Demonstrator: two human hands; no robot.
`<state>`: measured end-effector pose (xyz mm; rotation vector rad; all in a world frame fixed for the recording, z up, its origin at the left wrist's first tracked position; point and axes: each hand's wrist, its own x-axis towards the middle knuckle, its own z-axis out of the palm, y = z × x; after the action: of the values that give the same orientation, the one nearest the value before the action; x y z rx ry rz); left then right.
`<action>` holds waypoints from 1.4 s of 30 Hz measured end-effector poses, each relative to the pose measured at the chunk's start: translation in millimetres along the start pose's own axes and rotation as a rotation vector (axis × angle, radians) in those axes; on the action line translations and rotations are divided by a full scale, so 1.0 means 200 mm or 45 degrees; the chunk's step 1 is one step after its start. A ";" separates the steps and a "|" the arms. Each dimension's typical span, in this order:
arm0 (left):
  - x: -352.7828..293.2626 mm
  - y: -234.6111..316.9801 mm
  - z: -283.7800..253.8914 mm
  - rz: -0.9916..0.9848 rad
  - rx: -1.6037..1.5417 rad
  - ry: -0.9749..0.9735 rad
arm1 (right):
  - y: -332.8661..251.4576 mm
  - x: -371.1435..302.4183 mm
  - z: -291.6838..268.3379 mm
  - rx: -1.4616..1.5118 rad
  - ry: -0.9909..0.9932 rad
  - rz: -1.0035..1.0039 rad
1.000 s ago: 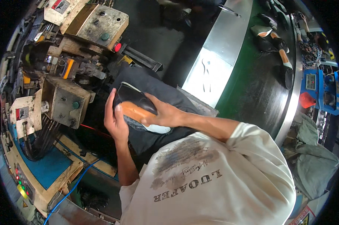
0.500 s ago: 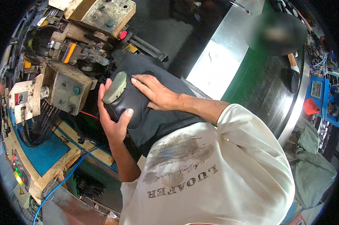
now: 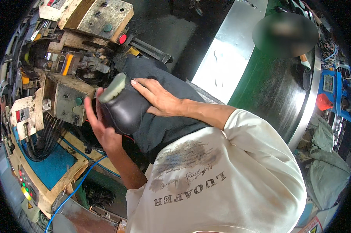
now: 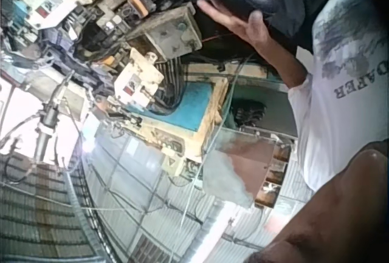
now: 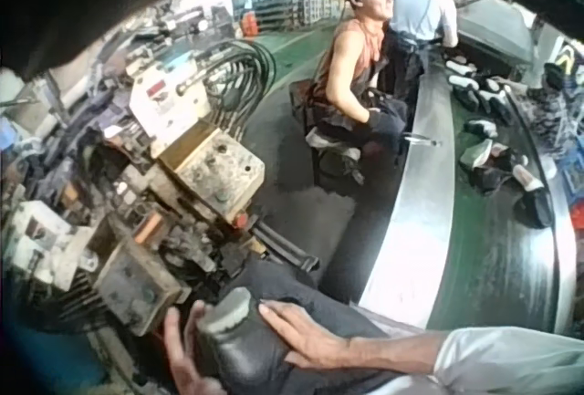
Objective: The person smooths the edges of shoe uppers on lasts using a metal hand tool, presses the shoes in a machine, and places them onto a conveyor belt.
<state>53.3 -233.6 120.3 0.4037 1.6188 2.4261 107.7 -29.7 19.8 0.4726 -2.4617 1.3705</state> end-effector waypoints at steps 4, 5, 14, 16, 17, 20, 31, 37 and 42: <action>-0.11 -0.25 -0.27 -0.148 0.711 -0.052 | -0.20 0.20 -0.12 0.504 -0.121 0.497; -0.11 -0.30 -0.23 -0.136 0.720 -0.055 | -0.18 0.23 -0.09 0.468 -0.013 0.477; -0.19 -0.49 -0.15 -0.475 0.291 0.148 | 0.11 0.15 -0.02 0.346 -0.122 0.737; -0.19 -0.50 -0.14 -0.556 0.294 0.172 | 0.16 0.15 -0.03 0.336 -0.384 0.799; -0.18 -0.49 -0.13 -0.591 0.309 0.162 | 0.18 0.16 -0.04 0.331 -0.389 0.809; -0.08 -0.41 -0.13 -0.962 -0.332 0.373 | 0.20 0.23 -0.04 0.455 -0.312 1.167; -0.18 -0.55 -0.20 -0.726 0.372 0.098 | 0.39 0.31 -0.13 0.776 -0.810 1.077; -0.14 -0.51 -0.22 -0.798 0.307 0.100 | 0.28 0.29 -0.11 0.667 -0.732 1.192; -0.13 -0.48 -0.23 -0.822 0.252 0.102 | 0.35 0.18 -0.08 0.352 -0.681 0.838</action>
<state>63.7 -244.3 11.7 -0.1772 1.6906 1.8260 47.5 14.1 -10.5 0.0681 -3.0332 2.0811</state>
